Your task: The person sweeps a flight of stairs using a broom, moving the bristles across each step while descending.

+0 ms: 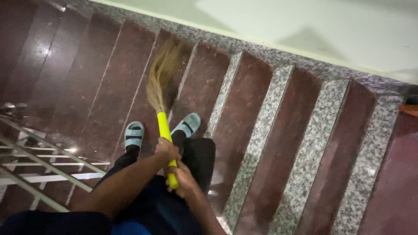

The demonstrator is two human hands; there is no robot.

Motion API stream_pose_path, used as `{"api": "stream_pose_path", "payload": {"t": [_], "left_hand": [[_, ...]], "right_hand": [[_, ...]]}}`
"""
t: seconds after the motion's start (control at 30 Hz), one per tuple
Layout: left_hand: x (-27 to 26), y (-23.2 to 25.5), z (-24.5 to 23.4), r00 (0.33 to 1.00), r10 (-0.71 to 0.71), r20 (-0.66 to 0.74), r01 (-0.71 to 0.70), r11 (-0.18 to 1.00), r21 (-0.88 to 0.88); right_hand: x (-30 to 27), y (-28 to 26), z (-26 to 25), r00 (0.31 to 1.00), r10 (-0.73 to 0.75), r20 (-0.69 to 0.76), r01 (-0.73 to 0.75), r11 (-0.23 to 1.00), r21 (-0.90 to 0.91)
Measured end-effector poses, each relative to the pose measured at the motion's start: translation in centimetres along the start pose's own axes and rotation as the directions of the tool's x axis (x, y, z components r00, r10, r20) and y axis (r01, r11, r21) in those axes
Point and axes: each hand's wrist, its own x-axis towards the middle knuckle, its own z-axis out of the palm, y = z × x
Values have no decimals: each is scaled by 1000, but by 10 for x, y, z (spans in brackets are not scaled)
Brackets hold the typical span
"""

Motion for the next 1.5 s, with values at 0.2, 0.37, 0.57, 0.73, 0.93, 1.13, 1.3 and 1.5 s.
{"api": "stream_pose_path", "payload": {"t": [0.2, 0.37, 0.57, 0.73, 0.93, 1.13, 1.3, 1.5], "left_hand": [[-59, -21, -73, 991, -25, 131, 57, 968, -243], [-121, 13, -91, 926, 365, 101, -296, 864, -406], [-119, 33, -79, 568, 810, 146, -778, 586, -227], [-105, 29, -84, 171, 885, 433, -976, 93, 196], [-99, 23, -117, 239, 764, 599, -969, 149, 197], [-130, 37, -157, -54, 915, 400, -998, -65, 14], [-156, 54, -158, -174, 945, 278, -973, -207, 97], [-122, 52, -153, -396, 826, 401, -912, -405, -68]], "right_hand": [[-59, 21, 21, 941, -279, 194, 307, 942, -132], [-131, 3, 38, 963, -244, -113, 218, 955, -203], [-133, 9, 63, 865, -401, -302, 378, 916, -131], [-94, 28, 28, 917, -275, -290, 291, 957, 14], [-93, 46, 15, 927, -270, -261, 214, 951, -225], [-175, -4, 68, 935, -295, -199, 301, 954, 1], [-196, -10, 104, 892, -390, -228, 435, 879, 197], [-142, 10, 109, 855, -401, -328, 478, 855, 201]]}}
